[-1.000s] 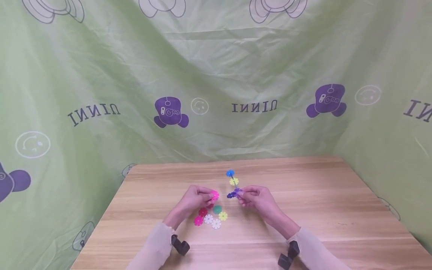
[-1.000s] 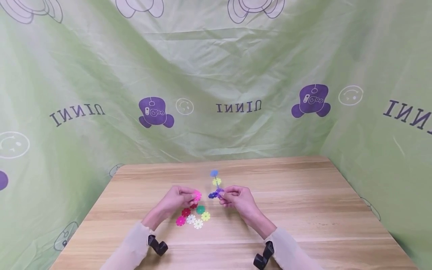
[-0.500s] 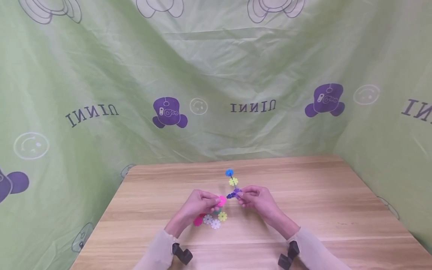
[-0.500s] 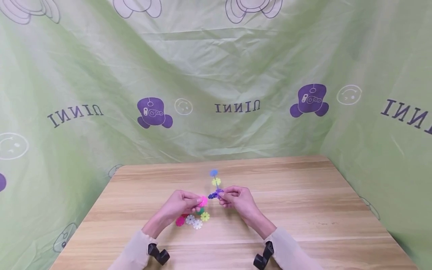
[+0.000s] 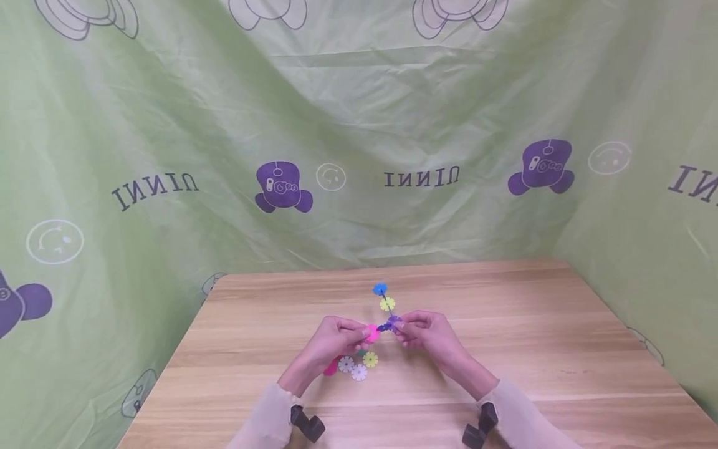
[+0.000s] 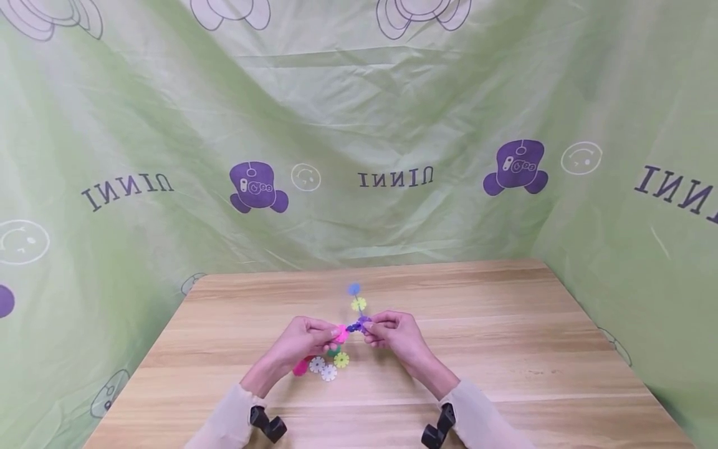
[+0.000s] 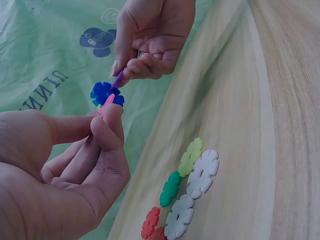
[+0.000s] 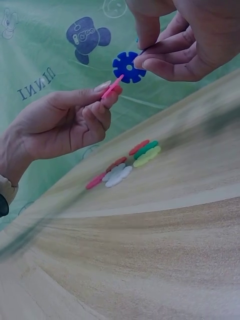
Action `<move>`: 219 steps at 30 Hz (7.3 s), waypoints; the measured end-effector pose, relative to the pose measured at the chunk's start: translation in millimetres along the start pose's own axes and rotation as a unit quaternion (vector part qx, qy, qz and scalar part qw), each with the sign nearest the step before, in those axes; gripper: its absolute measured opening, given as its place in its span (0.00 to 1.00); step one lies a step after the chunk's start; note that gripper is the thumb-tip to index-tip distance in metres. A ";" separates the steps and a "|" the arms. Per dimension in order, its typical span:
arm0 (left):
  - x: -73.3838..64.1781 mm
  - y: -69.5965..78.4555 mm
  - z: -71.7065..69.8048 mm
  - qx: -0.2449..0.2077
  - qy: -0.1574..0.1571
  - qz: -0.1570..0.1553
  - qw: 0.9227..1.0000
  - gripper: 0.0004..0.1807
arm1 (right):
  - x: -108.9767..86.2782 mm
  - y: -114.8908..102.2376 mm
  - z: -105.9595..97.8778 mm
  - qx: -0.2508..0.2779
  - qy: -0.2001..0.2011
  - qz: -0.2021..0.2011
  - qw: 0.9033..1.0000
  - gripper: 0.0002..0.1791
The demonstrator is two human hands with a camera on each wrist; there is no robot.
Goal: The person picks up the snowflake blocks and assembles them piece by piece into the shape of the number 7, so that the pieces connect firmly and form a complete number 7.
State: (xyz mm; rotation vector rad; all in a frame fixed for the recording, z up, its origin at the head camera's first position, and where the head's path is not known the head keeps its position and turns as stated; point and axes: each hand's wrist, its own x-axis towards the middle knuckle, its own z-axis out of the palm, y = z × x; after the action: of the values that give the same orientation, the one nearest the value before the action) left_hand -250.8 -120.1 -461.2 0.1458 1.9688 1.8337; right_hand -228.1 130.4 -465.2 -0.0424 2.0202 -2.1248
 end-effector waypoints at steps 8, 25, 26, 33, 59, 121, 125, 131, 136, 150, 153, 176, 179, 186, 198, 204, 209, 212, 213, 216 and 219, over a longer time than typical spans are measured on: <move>1.0 -3.1 6.2 -0.013 0.006 0.015 1.000 0.13 | 0.1 -0.3 5.0 -0.012 -0.006 -0.011 1.000 0.14; 7.9 -8.3 12.9 -0.042 0.016 0.031 0.998 0.16 | -1.5 10.7 16.1 -0.010 -0.029 -0.002 1.000 0.20; 7.9 -8.5 13.5 -0.039 0.017 0.034 0.999 0.16 | -1.5 11.0 17.1 -0.006 -0.032 -0.002 0.999 0.20; 7.4 -9.9 18.7 -0.007 0.033 0.038 0.999 0.16 | -1.1 12.3 22.0 0.014 -0.047 0.005 0.999 0.22; 20.6 -14.4 -44.7 0.289 0.072 0.066 0.952 0.10 | 2.8 12.5 5.8 0.010 -0.015 -0.004 1.000 0.18; -6.9 -11.0 11.4 0.179 0.121 0.140 0.966 0.09 | 1.6 13.3 18.1 0.017 -0.017 -0.001 1.000 0.16; -9.4 -12.2 15.0 0.167 0.124 0.139 0.968 0.09 | 0.8 15.0 17.8 0.023 -0.019 -0.002 1.000 0.15; -10.6 -10.4 20.1 0.165 0.130 0.137 0.968 0.08 | 0.3 14.8 18.3 0.025 -0.021 -0.004 0.999 0.15; -11.1 -10.2 22.9 0.175 0.135 0.148 0.964 0.07 | -0.2 14.2 18.7 0.024 -0.019 -0.004 1.000 0.16; -10.3 -13.1 28.0 0.200 0.139 0.171 0.955 0.04 | -1.8 15.6 20.5 0.048 -0.010 0.007 0.999 0.19; -9.9 -13.7 28.1 0.194 0.140 0.172 0.956 0.04 | -1.4 17.1 20.2 0.061 -0.019 0.002 0.998 0.20; -4.5 -14.9 -7.6 0.274 0.077 0.138 0.949 0.16 | 1.0 15.8 13.8 0.055 0.001 0.002 0.998 0.17; 0.1 -15.5 -15.4 0.297 0.068 0.129 0.944 0.14 | 1.3 14.9 13.4 0.062 0.005 0.008 0.998 0.16; 8.9 -15.8 -24.3 0.342 0.041 0.094 0.934 0.13 | 4.0 13.1 13.8 0.065 0.008 0.011 0.998 0.14; 19.8 -13.2 -27.4 0.361 -0.010 0.077 0.929 0.14 | 4.3 8.9 15.3 0.063 0.014 0.005 0.998 0.15; 21.5 -16.2 -26.1 0.356 -0.010 0.066 0.932 0.14 | 4.4 10.1 15.4 0.062 0.015 0.008 0.998 0.14; 22.7 -16.7 -25.1 0.356 -0.005 0.069 0.932 0.12 | 4.2 11.3 14.5 0.062 0.018 0.009 0.998 0.15; 22.8 -16.5 -23.7 0.358 -0.004 0.070 0.931 0.12 | 3.3 11.4 14.3 0.064 0.020 0.010 0.998 0.14; 22.6 -16.3 -23.1 0.358 -0.004 0.069 0.931 0.12 | 2.9 11.2 14.3 0.064 0.018 0.011 0.998 0.14; 21.5 -15.7 -21.3 0.355 -0.001 0.072 0.932 0.12 | 1.7 10.5 14.4 0.065 0.015 0.013 0.998 0.14; 19.2 -14.8 -20.2 0.343 0.011 0.078 0.936 0.10 | 1.2 9.9 14.8 0.063 0.008 0.010 0.998 0.15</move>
State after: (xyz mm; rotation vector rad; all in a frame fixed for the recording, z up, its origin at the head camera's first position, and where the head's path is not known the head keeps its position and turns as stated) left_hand -272.6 -133.3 -479.9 0.5042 2.5930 1.1475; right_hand -225.5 115.2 -474.3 0.0151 1.8815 -2.2417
